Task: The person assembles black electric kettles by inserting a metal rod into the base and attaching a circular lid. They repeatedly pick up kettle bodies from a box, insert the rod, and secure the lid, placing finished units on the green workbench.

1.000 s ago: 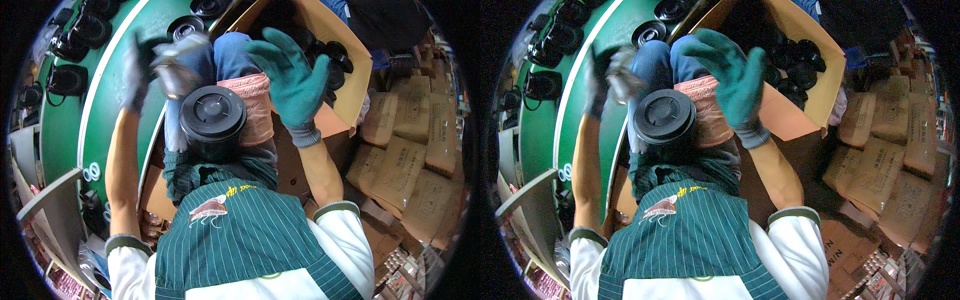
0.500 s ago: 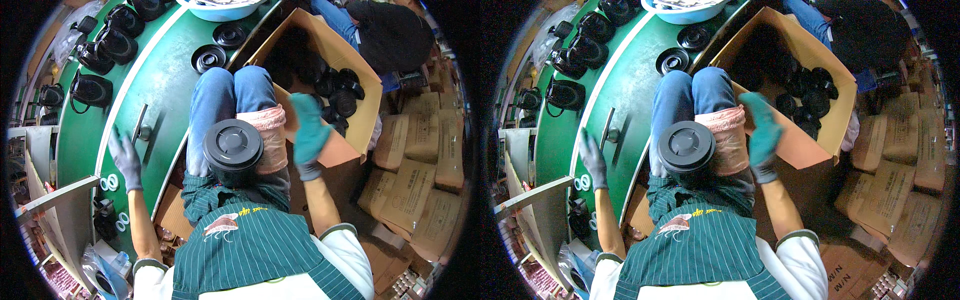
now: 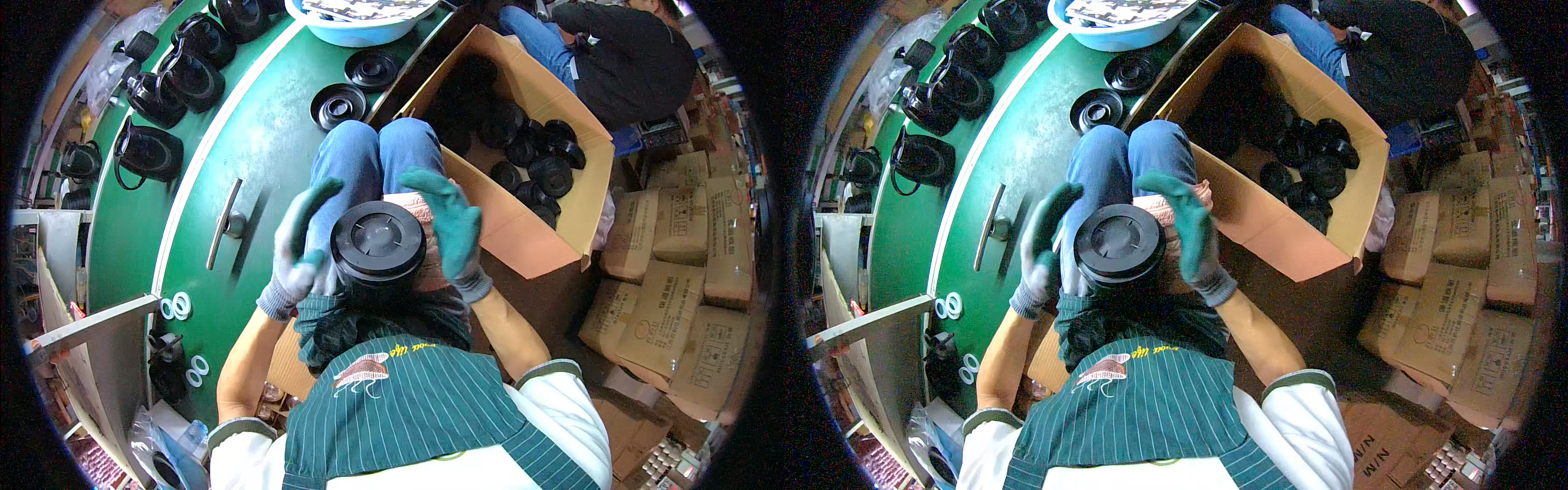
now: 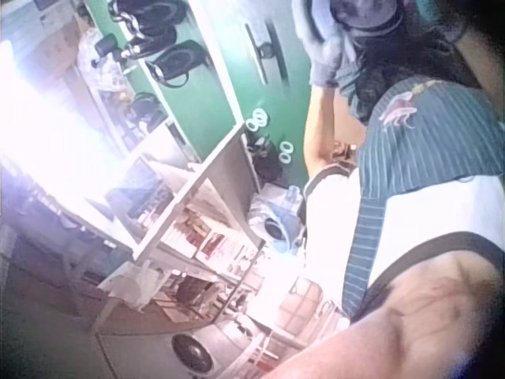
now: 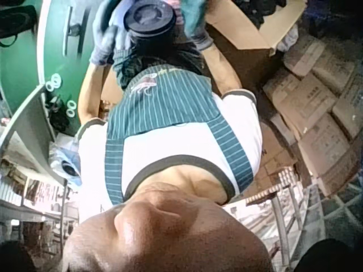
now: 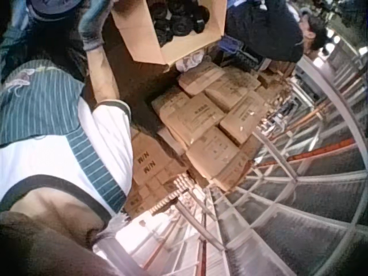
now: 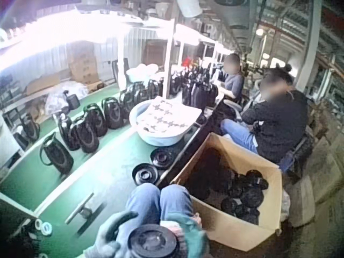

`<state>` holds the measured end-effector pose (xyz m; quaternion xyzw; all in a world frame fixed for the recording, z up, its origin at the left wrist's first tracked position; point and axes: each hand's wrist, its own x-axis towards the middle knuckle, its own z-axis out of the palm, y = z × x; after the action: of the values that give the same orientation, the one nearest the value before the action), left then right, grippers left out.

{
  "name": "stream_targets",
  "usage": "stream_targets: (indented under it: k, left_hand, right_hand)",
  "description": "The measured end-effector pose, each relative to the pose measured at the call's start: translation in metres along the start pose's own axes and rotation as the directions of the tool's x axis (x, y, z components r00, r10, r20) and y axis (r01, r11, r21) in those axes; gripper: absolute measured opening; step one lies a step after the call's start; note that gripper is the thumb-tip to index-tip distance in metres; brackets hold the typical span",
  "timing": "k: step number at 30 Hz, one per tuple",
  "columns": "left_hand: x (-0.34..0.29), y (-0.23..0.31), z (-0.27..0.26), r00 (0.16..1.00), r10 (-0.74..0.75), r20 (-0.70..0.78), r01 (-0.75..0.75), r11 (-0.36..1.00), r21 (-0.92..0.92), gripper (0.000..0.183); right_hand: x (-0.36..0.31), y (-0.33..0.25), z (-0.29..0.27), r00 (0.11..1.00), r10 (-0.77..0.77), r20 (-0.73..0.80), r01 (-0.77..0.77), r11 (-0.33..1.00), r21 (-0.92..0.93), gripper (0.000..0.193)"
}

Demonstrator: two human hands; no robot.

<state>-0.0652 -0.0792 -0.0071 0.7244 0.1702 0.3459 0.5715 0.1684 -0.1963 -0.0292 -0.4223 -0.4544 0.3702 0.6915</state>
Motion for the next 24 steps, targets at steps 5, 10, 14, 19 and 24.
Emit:
stream_targets:
  k: [5, 10, 14, 19, 24]
  left_hand:
    - [-0.018, -0.074, 0.032, 0.969, -0.200, -0.142, 0.184, 0.975, -0.122, 0.076]
    - [0.033, -0.003, 0.018, 0.974, 0.044, 0.221, -0.062, 0.995, 0.078, 0.094]
    - [0.033, 0.028, 0.003, 0.894, -0.032, 0.447, -0.136, 0.931, 0.339, 0.095]
    - [0.019, 0.021, 0.010, 0.919, 0.018, 0.393, -0.171, 0.918, 0.358, 0.098]
    - [-0.003, 0.044, -0.034, 0.956, 0.269, 0.116, -0.290, 0.807, 0.514, 0.115]
  right_hand:
    - [-0.014, 0.009, 0.018, 0.987, 0.160, 0.005, -0.156, 0.969, -0.192, 0.061]
    - [0.002, 0.017, 0.012, 0.976, 0.208, -0.065, -0.204, 0.977, 0.062, 0.066]
    - [-0.008, 0.030, 0.016, 0.958, 0.244, -0.150, -0.236, 0.970, 0.064, 0.051]
    - [-0.015, 0.027, 0.001, 0.952, 0.298, -0.074, -0.299, 0.954, 0.004, 0.063]
    - [0.006, -0.016, -0.011, 0.983, 0.140, 0.115, -0.176, 0.888, 0.426, 0.089]
